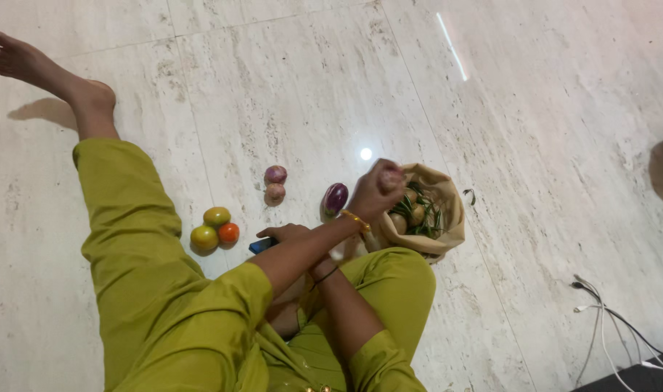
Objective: The person sits on the floor and peels several vegetables one by one using a small blue peeler. They handle an eggplant, a tomato, and a small onion, placing the peeled items on the floor beside them.
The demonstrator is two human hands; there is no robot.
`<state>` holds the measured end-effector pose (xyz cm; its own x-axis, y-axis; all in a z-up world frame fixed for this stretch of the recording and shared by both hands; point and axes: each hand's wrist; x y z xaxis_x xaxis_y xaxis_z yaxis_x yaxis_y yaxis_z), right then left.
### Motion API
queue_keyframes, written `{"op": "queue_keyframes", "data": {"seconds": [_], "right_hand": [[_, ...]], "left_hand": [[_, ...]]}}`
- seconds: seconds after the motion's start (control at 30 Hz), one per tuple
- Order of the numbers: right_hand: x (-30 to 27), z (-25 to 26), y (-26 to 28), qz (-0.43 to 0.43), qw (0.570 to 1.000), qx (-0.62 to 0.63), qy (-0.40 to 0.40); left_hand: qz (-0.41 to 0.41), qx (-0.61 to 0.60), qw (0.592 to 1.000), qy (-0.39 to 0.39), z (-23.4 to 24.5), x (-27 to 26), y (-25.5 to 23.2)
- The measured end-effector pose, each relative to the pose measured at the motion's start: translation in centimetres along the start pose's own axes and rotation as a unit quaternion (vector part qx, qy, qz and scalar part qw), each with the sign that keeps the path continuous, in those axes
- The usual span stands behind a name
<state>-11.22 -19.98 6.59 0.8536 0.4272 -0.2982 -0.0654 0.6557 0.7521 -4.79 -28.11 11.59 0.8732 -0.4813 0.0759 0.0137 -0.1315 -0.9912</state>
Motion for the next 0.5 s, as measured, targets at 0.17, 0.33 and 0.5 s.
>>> {"op": "queue_keyframes", "data": {"seconds": [0.17,0.33,0.5], "right_hand": [[3.2,-3.0,-3.5,-0.016,0.977,-0.208,0.051],[1.4,-1.6,0.7,-0.049,0.994,-0.102,0.005],[-0.2,-0.3,5.0,-0.092,0.976,0.194,-0.02]], "left_hand": [[-0.04,-0.04,0.987,-0.15,13.4,-8.3,1.0],[-0.032,-0.05,0.94,-0.336,25.4,-19.4,5.0],[0.148,-0.099,0.865,-0.469,26.2,-25.8,7.8]]}}
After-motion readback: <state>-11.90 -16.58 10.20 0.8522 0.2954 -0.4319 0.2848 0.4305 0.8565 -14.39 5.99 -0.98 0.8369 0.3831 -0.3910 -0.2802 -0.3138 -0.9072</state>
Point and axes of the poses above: each hand's wrist, its own x-axis towards the middle knuckle, its own z-axis out of the back of the hand, y = z × x, and after that the axes turned 4 degrees about -z, right-handed
